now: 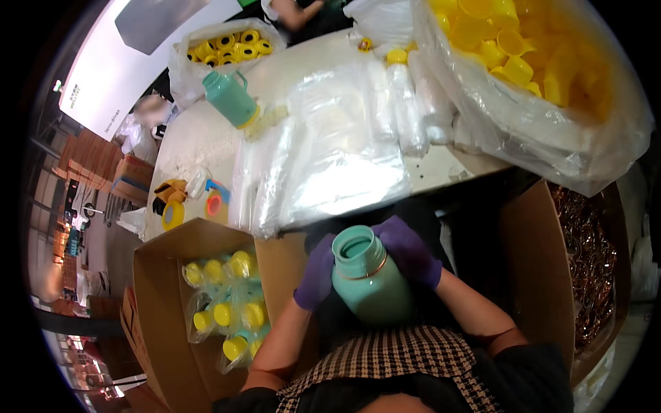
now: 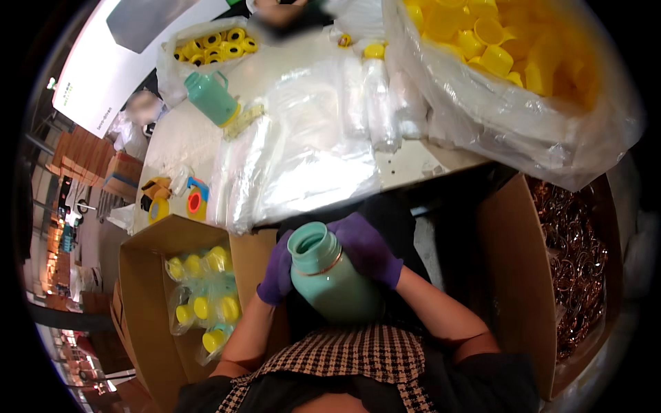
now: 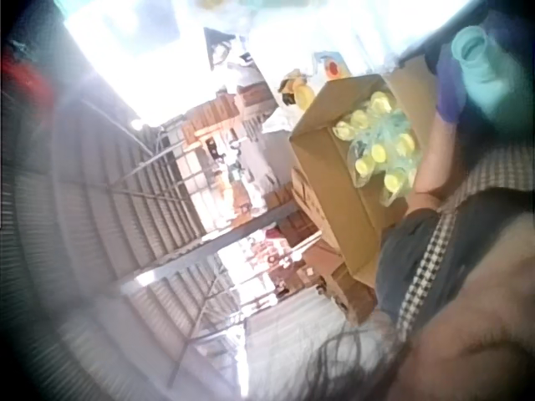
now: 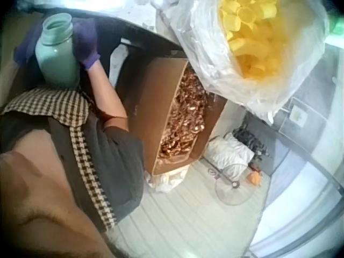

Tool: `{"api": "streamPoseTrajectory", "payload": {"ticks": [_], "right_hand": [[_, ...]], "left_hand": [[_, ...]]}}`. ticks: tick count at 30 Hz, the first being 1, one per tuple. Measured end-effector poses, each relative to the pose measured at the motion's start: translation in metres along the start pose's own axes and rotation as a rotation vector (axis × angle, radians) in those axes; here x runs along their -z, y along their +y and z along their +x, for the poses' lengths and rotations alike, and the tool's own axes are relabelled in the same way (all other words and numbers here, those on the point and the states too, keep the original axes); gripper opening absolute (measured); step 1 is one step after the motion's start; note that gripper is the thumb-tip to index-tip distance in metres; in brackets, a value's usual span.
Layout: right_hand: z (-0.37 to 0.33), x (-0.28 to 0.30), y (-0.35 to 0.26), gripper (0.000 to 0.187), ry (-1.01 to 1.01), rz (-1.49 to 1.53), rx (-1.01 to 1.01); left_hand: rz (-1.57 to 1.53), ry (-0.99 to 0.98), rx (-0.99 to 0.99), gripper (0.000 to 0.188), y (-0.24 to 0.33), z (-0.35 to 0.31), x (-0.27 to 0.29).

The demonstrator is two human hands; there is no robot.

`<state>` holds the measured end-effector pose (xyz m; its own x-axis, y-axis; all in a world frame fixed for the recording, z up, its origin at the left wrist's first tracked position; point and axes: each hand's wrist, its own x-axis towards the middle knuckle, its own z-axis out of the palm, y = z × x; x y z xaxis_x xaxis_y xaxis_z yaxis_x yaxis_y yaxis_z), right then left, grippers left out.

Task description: The person assembles teal plastic bottles by inserting a copper-colored metal ring into the neck, screwing on a yellow cap, and placing the finished unit into a cardboard box. The process is repeated continuously with multiple bottles.

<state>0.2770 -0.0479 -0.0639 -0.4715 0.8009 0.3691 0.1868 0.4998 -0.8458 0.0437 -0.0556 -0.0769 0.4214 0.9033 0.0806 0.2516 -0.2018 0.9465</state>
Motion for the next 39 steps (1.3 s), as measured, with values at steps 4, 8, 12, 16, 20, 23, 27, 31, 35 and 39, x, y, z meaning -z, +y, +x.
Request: {"api": "streamPoseTrajectory", "payload": {"ticks": [4,8,12,16,20,23,27,31,35,39], "right_hand": [[-0.002,-0.008,0.035,0.006,0.181,-0.258,0.377],[-0.002,-0.008,0.024,0.008,0.087,0.076,0.068],[0.001,-0.008,0.042,0.007,-0.016,0.015,0.000],[0.006,-0.004,0.031,0.006,-0.026,0.041,-0.055],[0.003,-0.009,0.039,0.015,-0.016,-0.096,0.131],[0.006,-0.006,0.036,0.011,-0.010,-0.148,0.224],[0.000,-0.030,0.039,0.017,0.140,-0.209,0.143],[0.019,-0.063,-0.010,0.024,0.273,-0.131,0.077],[0.029,-0.031,-0.077,0.024,0.045,0.064,0.223],[0.040,0.089,-0.054,0.031,-0.050,-0.596,0.487]], "left_hand": [[-0.004,0.008,-0.057,0.025,-0.010,0.005,-0.001],[-0.008,-0.030,-0.009,0.022,-0.016,0.000,0.006],[0.061,-0.063,0.009,0.024,-0.013,0.005,0.010],[-0.040,-0.069,0.068,0.025,-0.023,0.005,0.009],[-0.036,-0.084,0.067,0.025,-0.021,0.000,0.011],[0.022,-0.068,0.028,0.027,-0.026,0.001,0.013],[0.188,-0.161,-0.156,0.033,-0.008,0.009,0.022],[-0.355,-0.429,0.235,0.039,-0.012,0.019,0.057],[-0.124,-0.868,0.240,0.048,-0.069,0.015,0.094],[-0.272,-0.980,0.493,0.060,0.048,0.030,0.093]]}}
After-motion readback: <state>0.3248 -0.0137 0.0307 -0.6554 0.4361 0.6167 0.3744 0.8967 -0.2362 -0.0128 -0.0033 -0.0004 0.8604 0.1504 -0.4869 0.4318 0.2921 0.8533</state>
